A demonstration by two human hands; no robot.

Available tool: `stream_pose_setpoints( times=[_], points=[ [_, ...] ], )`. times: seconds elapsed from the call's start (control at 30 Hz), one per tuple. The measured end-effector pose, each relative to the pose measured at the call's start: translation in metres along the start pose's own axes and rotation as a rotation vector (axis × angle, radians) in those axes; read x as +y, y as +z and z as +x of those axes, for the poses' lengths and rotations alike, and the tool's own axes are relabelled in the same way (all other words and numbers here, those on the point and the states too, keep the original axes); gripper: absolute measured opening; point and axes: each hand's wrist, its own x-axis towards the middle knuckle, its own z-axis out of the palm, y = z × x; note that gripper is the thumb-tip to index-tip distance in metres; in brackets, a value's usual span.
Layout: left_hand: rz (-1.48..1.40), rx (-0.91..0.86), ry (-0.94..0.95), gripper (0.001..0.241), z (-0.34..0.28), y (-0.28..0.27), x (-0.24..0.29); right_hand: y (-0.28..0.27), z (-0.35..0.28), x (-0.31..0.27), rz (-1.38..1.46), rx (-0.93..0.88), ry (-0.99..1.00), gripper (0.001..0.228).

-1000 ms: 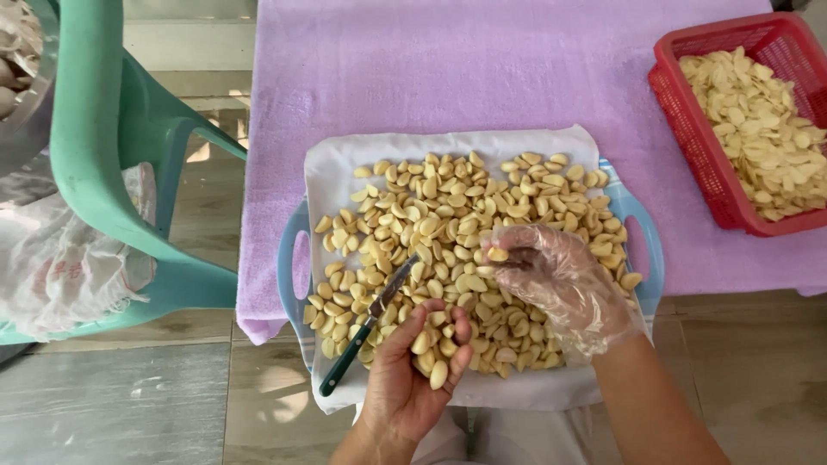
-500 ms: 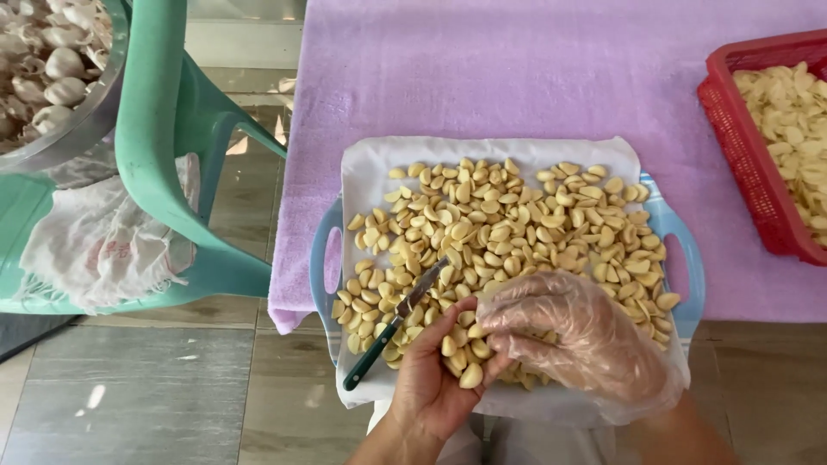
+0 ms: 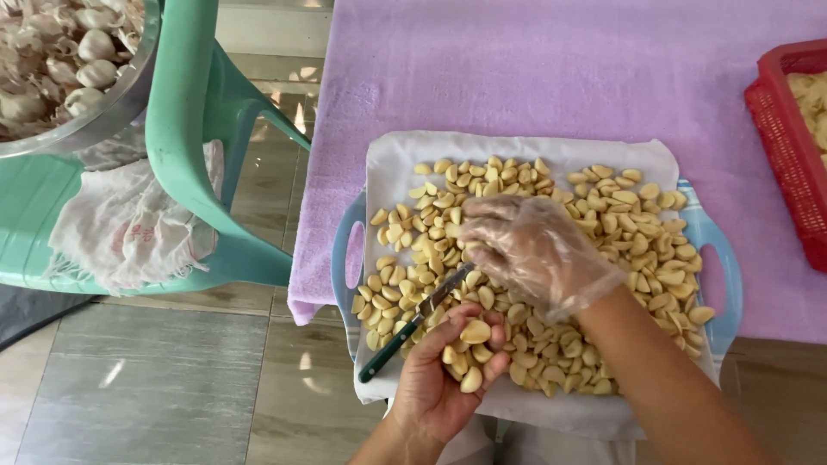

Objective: Sorting garlic cloves and slicing them into thin pieces on a cutting board using a knife.

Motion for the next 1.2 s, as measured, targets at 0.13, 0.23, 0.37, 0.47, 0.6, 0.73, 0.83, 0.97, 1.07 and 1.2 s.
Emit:
stream_pose_setpoints(
  times=[0.13,0.23,0.37,0.47,0.6,0.73,0.83,0.97,1.07,1.2],
  points=[
    [0.017,-0.021,-0.001,0.020,-0.006,-0.008,0.006,0.021,-0.024,-0.018,0.040,0.032,0.053,0.039],
    [0.020,-0.016,-0.003,0.020,-0.012,-0.009,0.010,0.036,-0.045,-0.030,-0.587,0.144,-0.038,0.039],
    [0.025,-0.091,-0.021,0.021,-0.018,-0.016,0.014,0.058,-0.051,-0.052,-2.387,0.278,0.457,0.031],
    [0.019,-0.148,-0.032,0.020,-0.019,-0.021,0.015,0.084,-0.021,-0.047,-2.366,0.241,0.034,0.012],
    [0.027,-0.144,-0.027,0.020,-0.017,-0.021,0.015,0.038,-0.005,-0.032,-2.356,0.218,0.087,0.012],
    [0.040,-0.137,-0.011,0.021,-0.017,-0.019,0.018,-0.021,-0.010,-0.028,-2.398,-0.029,-0.320,0.062],
    [0.052,-0.118,-0.009,0.023,-0.016,-0.019,0.021,-0.009,-0.001,-0.027,-2.412,0.212,0.145,0.031],
    [0.053,-0.119,-0.006,0.022,-0.011,-0.016,0.022,0.006,0.003,-0.029,-2.160,0.231,0.120,0.022],
    [0.052,-0.096,0.008,0.020,-0.011,-0.010,0.021,0.002,0.002,-0.032,-1.906,0.274,0.075,0.020],
    [0.047,-0.129,0.013,0.020,-0.008,-0.006,0.024,0.013,0.006,-0.036,-1.896,0.266,0.058,0.018]
  ],
)
